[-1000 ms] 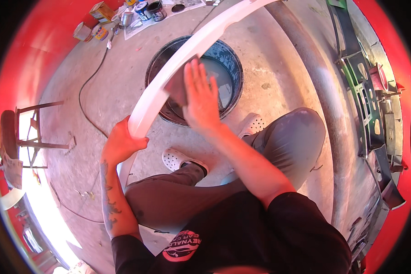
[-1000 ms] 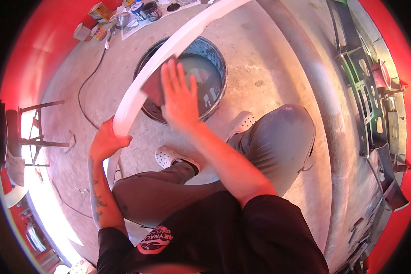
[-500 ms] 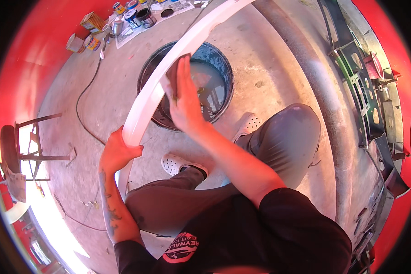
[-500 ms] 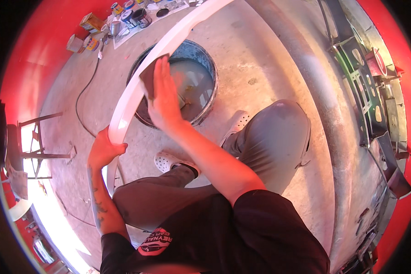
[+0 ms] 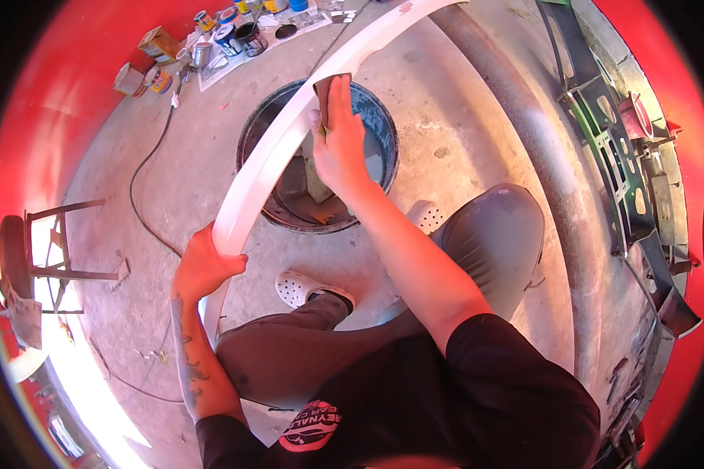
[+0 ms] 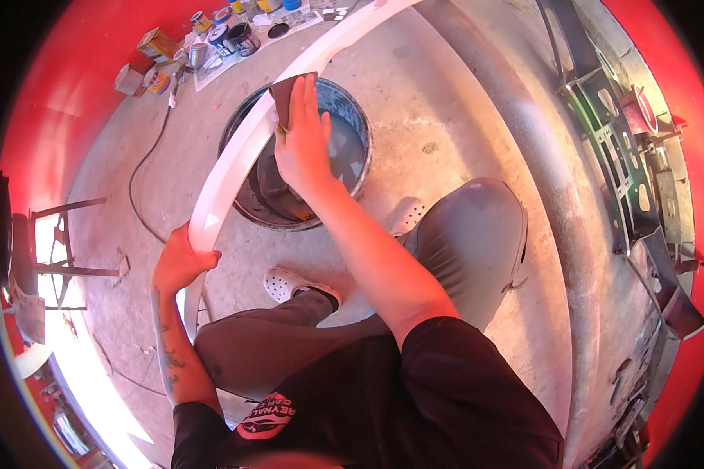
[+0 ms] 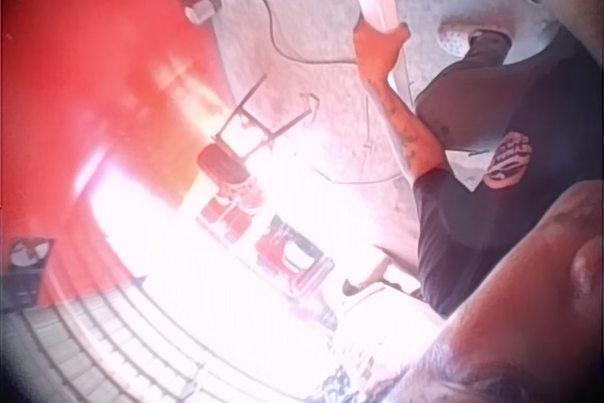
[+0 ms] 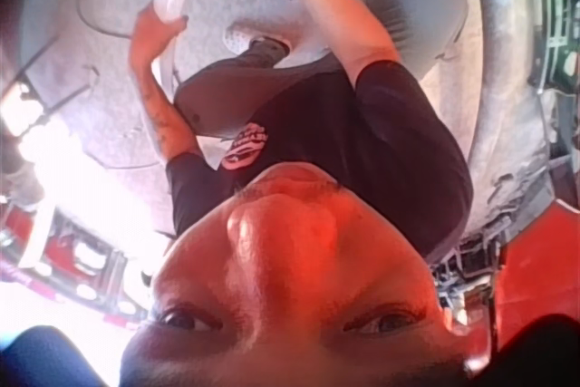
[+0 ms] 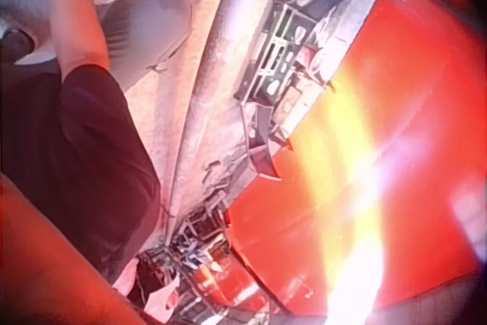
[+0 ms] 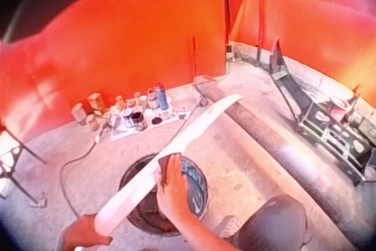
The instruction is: Sanding a white curved car part with sandpaper and water in a bucket.
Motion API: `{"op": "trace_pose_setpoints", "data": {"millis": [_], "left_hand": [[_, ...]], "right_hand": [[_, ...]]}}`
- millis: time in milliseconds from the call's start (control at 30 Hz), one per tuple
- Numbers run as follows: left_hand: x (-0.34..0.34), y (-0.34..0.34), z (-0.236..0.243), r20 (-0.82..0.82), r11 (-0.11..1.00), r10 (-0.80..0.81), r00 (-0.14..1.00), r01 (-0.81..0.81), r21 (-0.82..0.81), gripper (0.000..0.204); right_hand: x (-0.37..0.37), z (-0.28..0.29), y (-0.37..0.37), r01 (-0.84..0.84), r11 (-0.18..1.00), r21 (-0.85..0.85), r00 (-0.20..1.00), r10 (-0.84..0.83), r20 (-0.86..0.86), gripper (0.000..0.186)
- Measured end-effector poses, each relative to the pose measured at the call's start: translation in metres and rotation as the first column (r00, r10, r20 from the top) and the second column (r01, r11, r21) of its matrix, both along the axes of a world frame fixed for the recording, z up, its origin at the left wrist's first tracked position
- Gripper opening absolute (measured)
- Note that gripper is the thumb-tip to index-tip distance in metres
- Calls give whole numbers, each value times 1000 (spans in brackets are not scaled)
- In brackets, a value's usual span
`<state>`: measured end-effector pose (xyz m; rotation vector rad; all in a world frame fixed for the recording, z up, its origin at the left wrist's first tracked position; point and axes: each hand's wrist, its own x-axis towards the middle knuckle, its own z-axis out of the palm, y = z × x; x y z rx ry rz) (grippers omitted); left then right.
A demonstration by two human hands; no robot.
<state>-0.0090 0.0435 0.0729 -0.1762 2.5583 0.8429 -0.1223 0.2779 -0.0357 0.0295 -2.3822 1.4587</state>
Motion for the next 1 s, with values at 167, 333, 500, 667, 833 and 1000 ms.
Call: {"op": "trace_pose_setpoints", "data": {"millis": [167,333,500,667,833,1000], "left_hand": [[-5,4,-5,13,1000,5,1000,-5,28,52],[-2,-2,-3,7,999,7,1000,-8,33,52],[-4,-1,-7,25,998,17,1000,-18,55,53],[-3,-2,-3,34,999,24,999,-25,24,52],[-2,1,-3,31,1000,13,999,-14,14,52],[-2,1,-4,-6,1000,5,1000,-5,27,51]], "right_hand": [[-45,1,31,81,978,-192,992,-98,-83,64],[-47,3,45,78,983,-166,996,-72,43,58],[-61,-6,52,78,975,-206,989,-102,-110,59],[-36,10,31,85,917,-389,992,-44,115,59],[-56,-5,37,-8,881,-474,999,-10,-36,66],[-70,-6,45,222,969,111,972,-229,55,72]]}}
